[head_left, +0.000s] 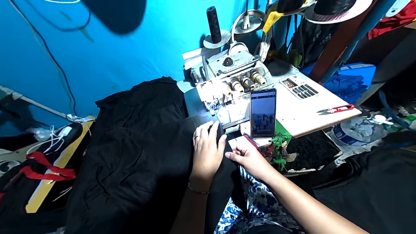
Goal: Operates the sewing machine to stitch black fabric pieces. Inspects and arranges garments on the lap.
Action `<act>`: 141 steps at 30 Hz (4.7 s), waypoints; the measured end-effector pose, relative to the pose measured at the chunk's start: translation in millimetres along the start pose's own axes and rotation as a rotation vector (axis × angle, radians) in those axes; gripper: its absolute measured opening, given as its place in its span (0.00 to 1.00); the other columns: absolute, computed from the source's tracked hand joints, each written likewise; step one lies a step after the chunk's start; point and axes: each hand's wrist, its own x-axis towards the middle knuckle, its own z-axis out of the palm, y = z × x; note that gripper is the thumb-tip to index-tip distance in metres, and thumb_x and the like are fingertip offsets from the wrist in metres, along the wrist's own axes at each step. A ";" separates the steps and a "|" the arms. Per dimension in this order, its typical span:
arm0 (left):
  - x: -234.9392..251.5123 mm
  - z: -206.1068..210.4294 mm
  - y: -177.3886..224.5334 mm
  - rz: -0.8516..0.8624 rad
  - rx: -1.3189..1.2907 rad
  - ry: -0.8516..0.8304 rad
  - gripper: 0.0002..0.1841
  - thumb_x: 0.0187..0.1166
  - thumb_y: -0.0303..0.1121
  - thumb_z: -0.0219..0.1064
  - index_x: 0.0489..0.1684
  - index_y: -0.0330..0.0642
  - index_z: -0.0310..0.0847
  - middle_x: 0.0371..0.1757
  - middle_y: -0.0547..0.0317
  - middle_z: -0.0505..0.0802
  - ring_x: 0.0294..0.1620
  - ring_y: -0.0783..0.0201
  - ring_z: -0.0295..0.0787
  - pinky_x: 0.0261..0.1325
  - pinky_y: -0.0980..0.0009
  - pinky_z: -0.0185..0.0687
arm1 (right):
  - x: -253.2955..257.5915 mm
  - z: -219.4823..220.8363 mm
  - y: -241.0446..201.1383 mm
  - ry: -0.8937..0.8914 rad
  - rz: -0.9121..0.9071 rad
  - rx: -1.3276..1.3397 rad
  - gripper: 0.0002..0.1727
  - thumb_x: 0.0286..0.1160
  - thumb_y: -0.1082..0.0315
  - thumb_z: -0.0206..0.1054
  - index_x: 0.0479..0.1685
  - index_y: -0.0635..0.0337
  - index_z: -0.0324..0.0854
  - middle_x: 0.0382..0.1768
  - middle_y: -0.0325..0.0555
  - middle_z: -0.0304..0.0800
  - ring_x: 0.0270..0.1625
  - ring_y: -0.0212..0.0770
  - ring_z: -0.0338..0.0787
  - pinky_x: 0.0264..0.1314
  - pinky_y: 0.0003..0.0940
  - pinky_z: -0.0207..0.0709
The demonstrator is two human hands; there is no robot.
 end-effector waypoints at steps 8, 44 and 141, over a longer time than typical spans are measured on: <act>3.9 -0.5 -3.2 0.013 0.018 -0.021 0.26 0.87 0.49 0.60 0.81 0.51 0.76 0.82 0.54 0.78 0.85 0.47 0.67 0.83 0.44 0.63 | 5.1 1.0 0.2 -0.006 -0.036 0.036 0.04 0.78 0.66 0.73 0.40 0.56 0.88 0.23 0.35 0.86 0.25 0.27 0.81 0.31 0.23 0.76; 126.2 -28.0 -45.0 -0.586 -1.171 0.247 0.11 0.91 0.27 0.44 0.60 0.32 0.68 0.50 0.50 0.86 0.40 0.63 0.90 0.49 0.63 0.90 | 34.7 -3.4 -4.1 0.001 -0.047 0.070 0.21 0.77 0.68 0.73 0.69 0.56 0.79 0.24 0.35 0.83 0.24 0.28 0.80 0.31 0.25 0.77; 100.3 -7.7 -12.6 -0.416 0.009 0.039 0.10 0.80 0.32 0.69 0.45 0.33 0.90 0.55 0.41 0.90 0.63 0.46 0.84 0.69 0.47 0.74 | 77.3 38.6 -18.8 0.389 -0.777 -0.430 0.09 0.79 0.66 0.64 0.38 0.52 0.92 0.46 0.34 0.93 0.61 0.42 0.83 0.65 0.45 0.71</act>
